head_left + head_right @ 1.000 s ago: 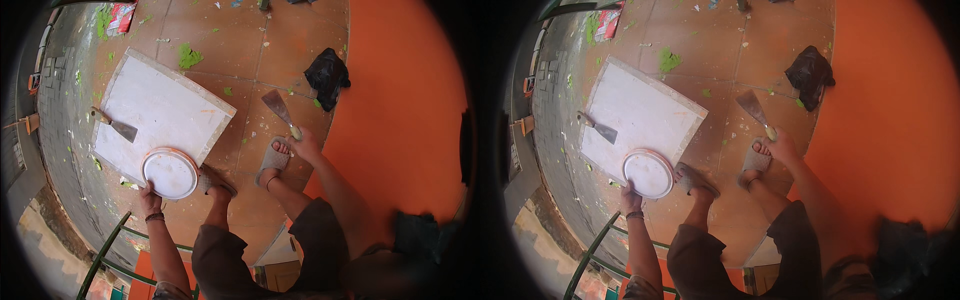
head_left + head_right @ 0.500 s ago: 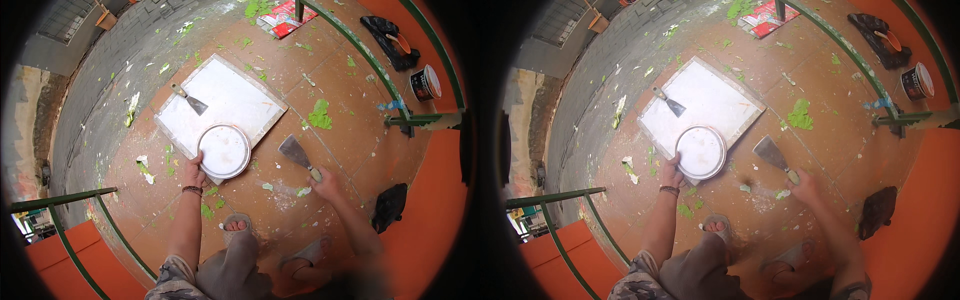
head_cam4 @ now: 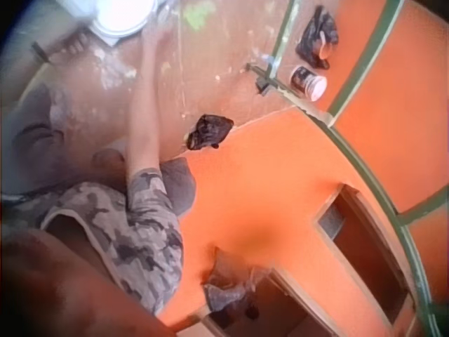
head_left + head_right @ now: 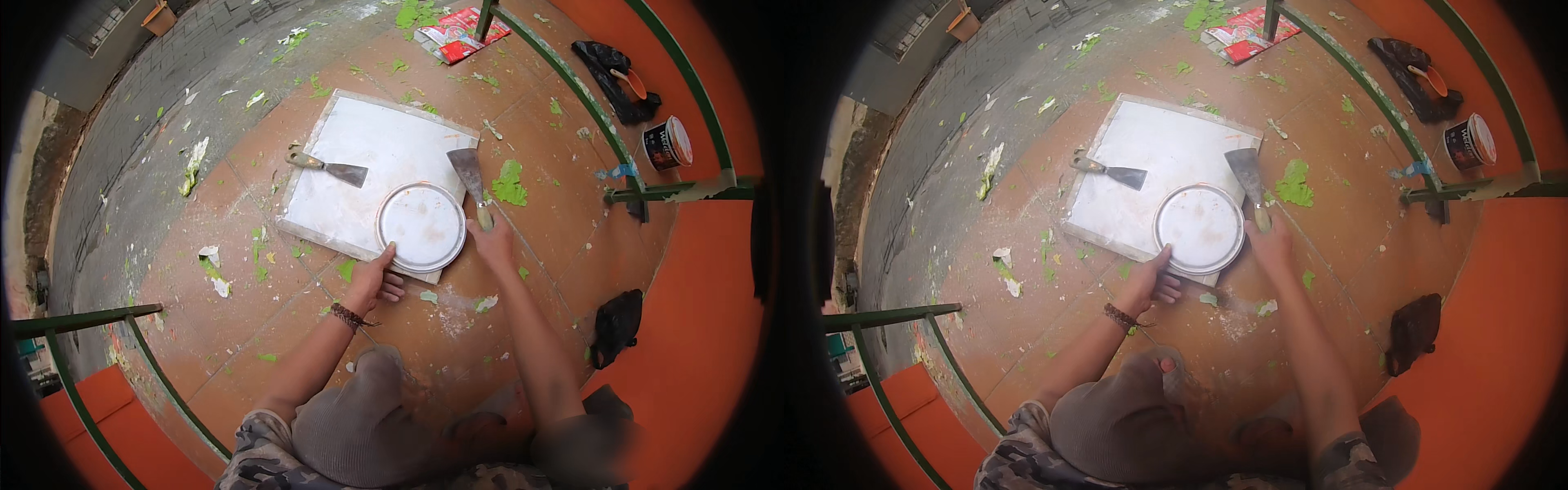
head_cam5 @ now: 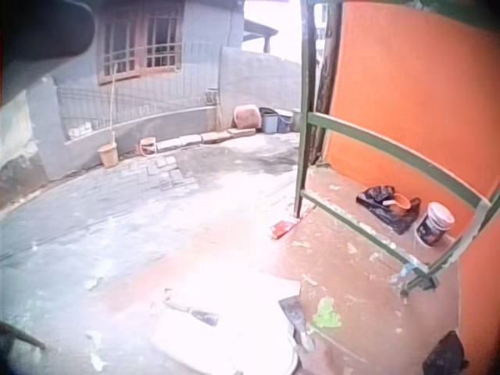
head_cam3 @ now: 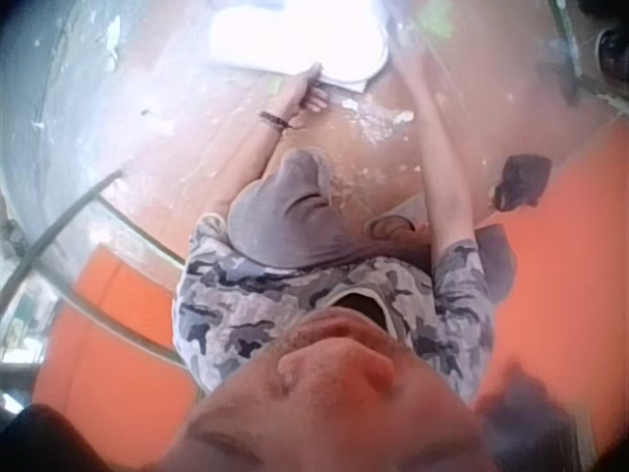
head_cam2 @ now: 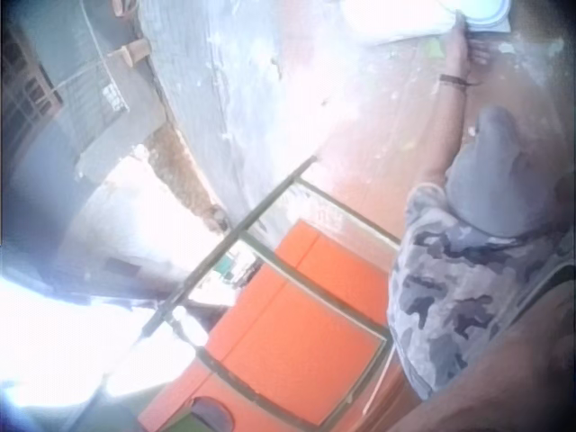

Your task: The person sits on a tiled floor and uses a putty knife to scrape and mix white powder on a square board. They then pour the powder into an orange bucket and mix it with a liquid using the putty knife.

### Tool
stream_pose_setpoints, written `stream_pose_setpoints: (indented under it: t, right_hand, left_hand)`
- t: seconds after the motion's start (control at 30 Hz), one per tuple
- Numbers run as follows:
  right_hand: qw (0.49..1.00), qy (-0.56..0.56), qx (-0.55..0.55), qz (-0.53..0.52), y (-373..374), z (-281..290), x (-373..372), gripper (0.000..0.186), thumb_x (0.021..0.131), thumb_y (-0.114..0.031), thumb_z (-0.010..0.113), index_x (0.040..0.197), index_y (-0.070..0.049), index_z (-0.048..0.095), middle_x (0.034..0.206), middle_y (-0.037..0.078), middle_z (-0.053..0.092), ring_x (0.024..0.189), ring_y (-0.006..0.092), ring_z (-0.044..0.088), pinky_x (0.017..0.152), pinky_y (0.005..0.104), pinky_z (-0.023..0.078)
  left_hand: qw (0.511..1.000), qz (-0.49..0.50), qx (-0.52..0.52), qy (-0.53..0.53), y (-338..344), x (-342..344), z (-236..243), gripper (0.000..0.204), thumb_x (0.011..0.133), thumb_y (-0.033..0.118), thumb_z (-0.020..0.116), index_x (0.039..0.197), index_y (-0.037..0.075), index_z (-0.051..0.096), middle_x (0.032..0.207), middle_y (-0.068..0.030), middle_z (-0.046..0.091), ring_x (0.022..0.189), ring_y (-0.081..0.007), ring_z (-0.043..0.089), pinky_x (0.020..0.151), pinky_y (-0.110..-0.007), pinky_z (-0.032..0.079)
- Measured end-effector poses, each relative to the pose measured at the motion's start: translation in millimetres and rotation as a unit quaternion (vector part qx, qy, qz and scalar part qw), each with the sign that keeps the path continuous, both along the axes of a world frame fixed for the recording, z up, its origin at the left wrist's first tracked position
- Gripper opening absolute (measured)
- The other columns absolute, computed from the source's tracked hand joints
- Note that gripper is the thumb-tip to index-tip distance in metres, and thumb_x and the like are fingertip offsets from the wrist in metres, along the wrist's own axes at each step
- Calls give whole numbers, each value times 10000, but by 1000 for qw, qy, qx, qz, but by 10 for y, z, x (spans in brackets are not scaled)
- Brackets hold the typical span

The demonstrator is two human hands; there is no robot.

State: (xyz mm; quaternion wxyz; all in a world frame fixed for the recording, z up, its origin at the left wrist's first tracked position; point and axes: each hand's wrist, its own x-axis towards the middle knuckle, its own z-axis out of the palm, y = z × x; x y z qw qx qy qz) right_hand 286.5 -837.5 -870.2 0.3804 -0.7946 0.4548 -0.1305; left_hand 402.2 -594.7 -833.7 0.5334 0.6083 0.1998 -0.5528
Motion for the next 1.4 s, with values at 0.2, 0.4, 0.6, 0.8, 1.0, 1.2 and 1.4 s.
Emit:
stream_pose_setpoints:
  t: [0.2, 0.4, 0.6, 0.8, 1.0, 1.2, 1.4]
  right_hand:
    - [988, 146, -20, -39, 195, 30, 100, 603, 726, -362, 794, 1127, 44, 600, 1068, 244, 654, 967, 371, 637, 850, 421, 489]
    - [992, 81, 65, -78, 321, -14, 119, 657, 686, -324, 831, 1142, 80, 584, 1117, 247, 632, 1063, 372, 606, 911, 422, 466]
    - [976, -68, 117, -172, -321, -218, -765, 500, 723, -292, 824, 1054, 17, 611, 903, 107, 644, 827, 234, 599, 775, 363, 477]
    - [949, 94, -49, -296, -907, 112, -1827, 381, 817, -242, 761, 1013, 32, 583, 858, 72, 632, 738, 184, 601, 687, 337, 499]
    - [946, -144, 177, -230, 26, 534, -1050, 245, 894, -194, 685, 984, 2, 569, 854, 77, 633, 749, 152, 626, 654, 284, 523]
    - [900, -215, 285, -252, 462, 430, -1001, 168, 853, -87, 691, 903, -35, 539, 843, 93, 630, 678, 155, 625, 626, 284, 524]
    - [984, 61, -63, -153, -37, 205, -1526, 315, 782, -121, 718, 1028, 22, 582, 880, 165, 645, 806, 330, 629, 779, 417, 493]
  left_hand:
    - [936, -166, 119, -287, 126, 354, -68, 447, 842, 380, 720, 921, -48, 616, 674, -140, 663, 457, -227, 612, 416, -326, 489]
    - [574, -144, 251, -766, 422, 1602, -360, 388, 792, 249, 732, 1098, 49, 600, 1135, -166, 583, 1061, -325, 546, 911, -440, 421]
    - [506, -428, 182, -726, 425, 1959, -278, 397, 819, 199, 689, 1122, -2, 530, 1045, -150, 555, 1032, -329, 537, 926, -510, 377]
    - [684, -284, 47, -670, 133, 989, -176, 313, 890, 204, 624, 1043, -31, 484, 976, -212, 518, 868, -405, 560, 731, -480, 469]
    - [818, -232, -93, -518, -733, -682, -99, 397, 928, 271, 607, 1092, -66, 474, 998, -304, 561, 892, -469, 576, 760, -488, 475]
    - [851, -329, -278, -302, -866, -1247, -88, 456, 845, 206, 683, 1194, -34, 516, 1053, -263, 551, 968, -442, 562, 840, -482, 468]
    - [649, -106, 317, -684, 26, 581, -335, 856, 715, 347, 802, 1330, -87, 394, 1305, -269, 428, 1212, -393, 420, 1004, -505, 346]
